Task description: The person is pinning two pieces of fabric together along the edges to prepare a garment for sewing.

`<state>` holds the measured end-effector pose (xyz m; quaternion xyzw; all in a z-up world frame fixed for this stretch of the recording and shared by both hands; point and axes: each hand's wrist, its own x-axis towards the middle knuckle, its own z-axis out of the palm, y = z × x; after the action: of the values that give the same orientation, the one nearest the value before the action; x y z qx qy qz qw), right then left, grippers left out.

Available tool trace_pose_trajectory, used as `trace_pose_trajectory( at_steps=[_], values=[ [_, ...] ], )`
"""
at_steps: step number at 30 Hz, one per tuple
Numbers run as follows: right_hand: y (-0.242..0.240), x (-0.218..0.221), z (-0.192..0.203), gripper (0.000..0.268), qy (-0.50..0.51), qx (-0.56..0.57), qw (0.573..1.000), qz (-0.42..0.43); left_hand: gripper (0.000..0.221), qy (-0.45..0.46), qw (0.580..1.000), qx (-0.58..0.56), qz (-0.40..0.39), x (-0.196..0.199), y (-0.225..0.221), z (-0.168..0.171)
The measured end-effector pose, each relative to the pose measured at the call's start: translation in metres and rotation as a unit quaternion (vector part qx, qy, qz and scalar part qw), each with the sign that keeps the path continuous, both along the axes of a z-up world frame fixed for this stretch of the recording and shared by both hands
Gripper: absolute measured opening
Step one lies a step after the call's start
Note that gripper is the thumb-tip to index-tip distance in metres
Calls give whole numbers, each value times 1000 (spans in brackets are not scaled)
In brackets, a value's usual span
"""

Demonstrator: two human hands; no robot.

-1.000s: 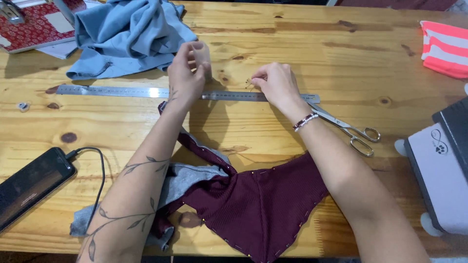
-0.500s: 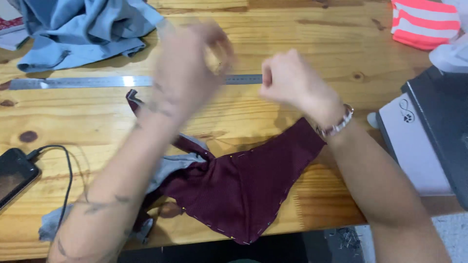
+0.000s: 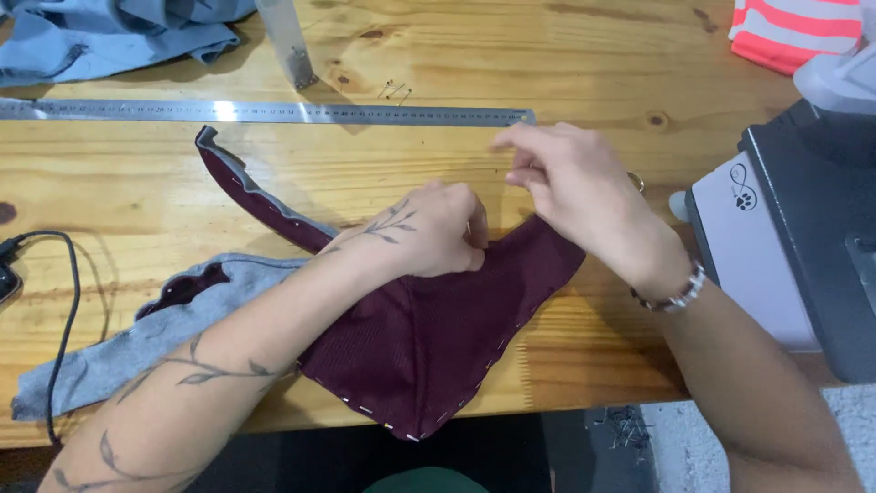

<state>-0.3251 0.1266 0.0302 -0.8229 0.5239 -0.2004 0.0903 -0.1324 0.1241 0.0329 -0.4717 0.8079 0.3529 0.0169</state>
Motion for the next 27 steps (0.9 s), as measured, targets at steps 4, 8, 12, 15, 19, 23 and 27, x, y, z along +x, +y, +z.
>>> trace_pose_trajectory(
  at_steps=[4, 8, 12, 15, 19, 23, 27],
  values=[
    [38, 5, 24, 14, -136, -39, 987, 81, 15, 38, 998, -34, -27, -6, 0, -30],
    [58, -1, 17, 7, -328, 126, 933, 80, 18, 94, 995, -19, 14, -8, 6, -33],
    [67, -7, -9, 14, -411, 176, 893, 49, 28, 90, 995, 5, 51, -9, 10, -31],
    [70, -8, -22, 20, -436, 133, 889, 43, 27, 113, 992, 14, 56, -9, 12, -32],
    [74, -16, -30, 19, -438, 69, 892, 94, 24, 126, 990, 29, 59, -8, 12, -32],
    [82, -26, -39, 18, -442, 24, 893, 76, 20, 133, 986, 80, 63, -7, 9, -32],
    [82, -28, -38, 10, -441, 26, 894, 74, 26, 123, 980, 143, 65, -5, 8, -23]
  ],
)
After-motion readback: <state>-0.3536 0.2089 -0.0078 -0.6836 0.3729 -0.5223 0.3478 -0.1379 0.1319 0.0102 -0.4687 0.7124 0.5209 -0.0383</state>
